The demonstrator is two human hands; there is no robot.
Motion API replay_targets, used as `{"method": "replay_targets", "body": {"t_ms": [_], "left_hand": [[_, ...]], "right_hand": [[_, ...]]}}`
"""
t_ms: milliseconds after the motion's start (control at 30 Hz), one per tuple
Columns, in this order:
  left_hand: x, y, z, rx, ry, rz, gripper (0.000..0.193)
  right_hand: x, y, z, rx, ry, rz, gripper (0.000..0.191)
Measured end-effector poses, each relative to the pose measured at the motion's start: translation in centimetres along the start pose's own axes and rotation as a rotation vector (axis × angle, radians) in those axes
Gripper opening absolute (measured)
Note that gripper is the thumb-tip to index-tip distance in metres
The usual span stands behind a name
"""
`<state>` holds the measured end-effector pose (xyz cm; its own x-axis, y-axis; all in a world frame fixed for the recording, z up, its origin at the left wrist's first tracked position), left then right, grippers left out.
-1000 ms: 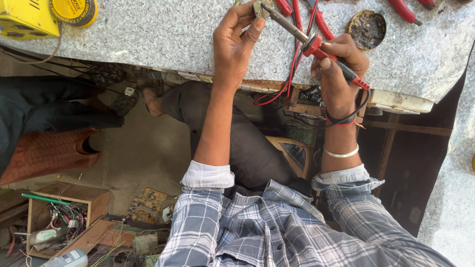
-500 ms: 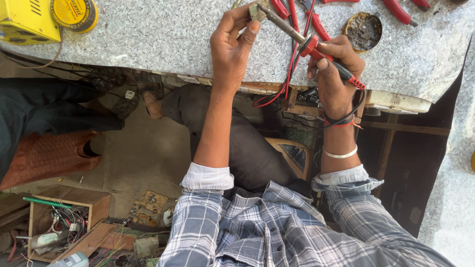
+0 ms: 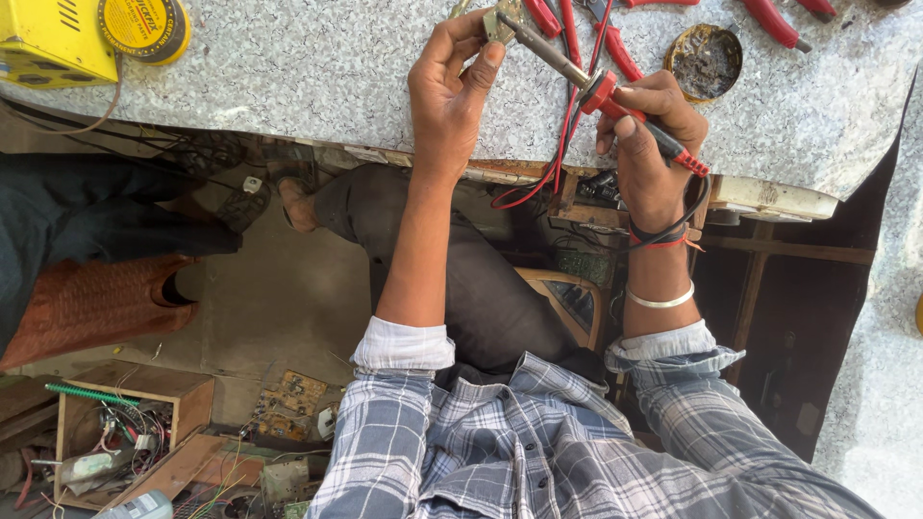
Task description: The person uses a screwdriver to adjust a small component on a circuit board, then picks up a soldering iron and applies solder to several points on the board. The person holds the board steady with one hand while soldering with the other.
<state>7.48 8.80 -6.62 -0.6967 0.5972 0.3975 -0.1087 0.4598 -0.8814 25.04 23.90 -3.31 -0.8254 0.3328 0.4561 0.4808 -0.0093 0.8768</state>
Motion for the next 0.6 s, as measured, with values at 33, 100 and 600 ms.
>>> {"method": "replay_targets", "body": {"t_ms": [33, 100, 600], "left_hand": [[0.01, -0.04, 0.02, -0.003, -0.002, 0.004, 0.034], [0.01, -0.08, -0.05, -0.008, -0.003, 0.002, 0.034], [-0.16, -0.13, 0.03, 0.02, -0.006, -0.013, 0.033]], "right_hand": [[-0.01, 0.0, 0.01, 0.0, 0.001, 0.0, 0.029], [-0.03, 0.01, 0.08, -0.002, 0.004, 0.002, 0.028], [0.0, -0.18, -0.05, 0.028, -0.008, 0.003, 0.026]]}}
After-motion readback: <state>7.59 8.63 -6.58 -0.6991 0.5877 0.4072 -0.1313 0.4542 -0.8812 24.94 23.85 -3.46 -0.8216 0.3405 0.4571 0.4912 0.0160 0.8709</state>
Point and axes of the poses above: each hand's wrist, its own x-axis towards the middle knuckle, its own z-axis out of the back of the hand, y = z × x, the point moved 1 cm from there along x, towards the middle knuckle, and after that the axes turned 9 degrees about y, right-handed, at the moved point
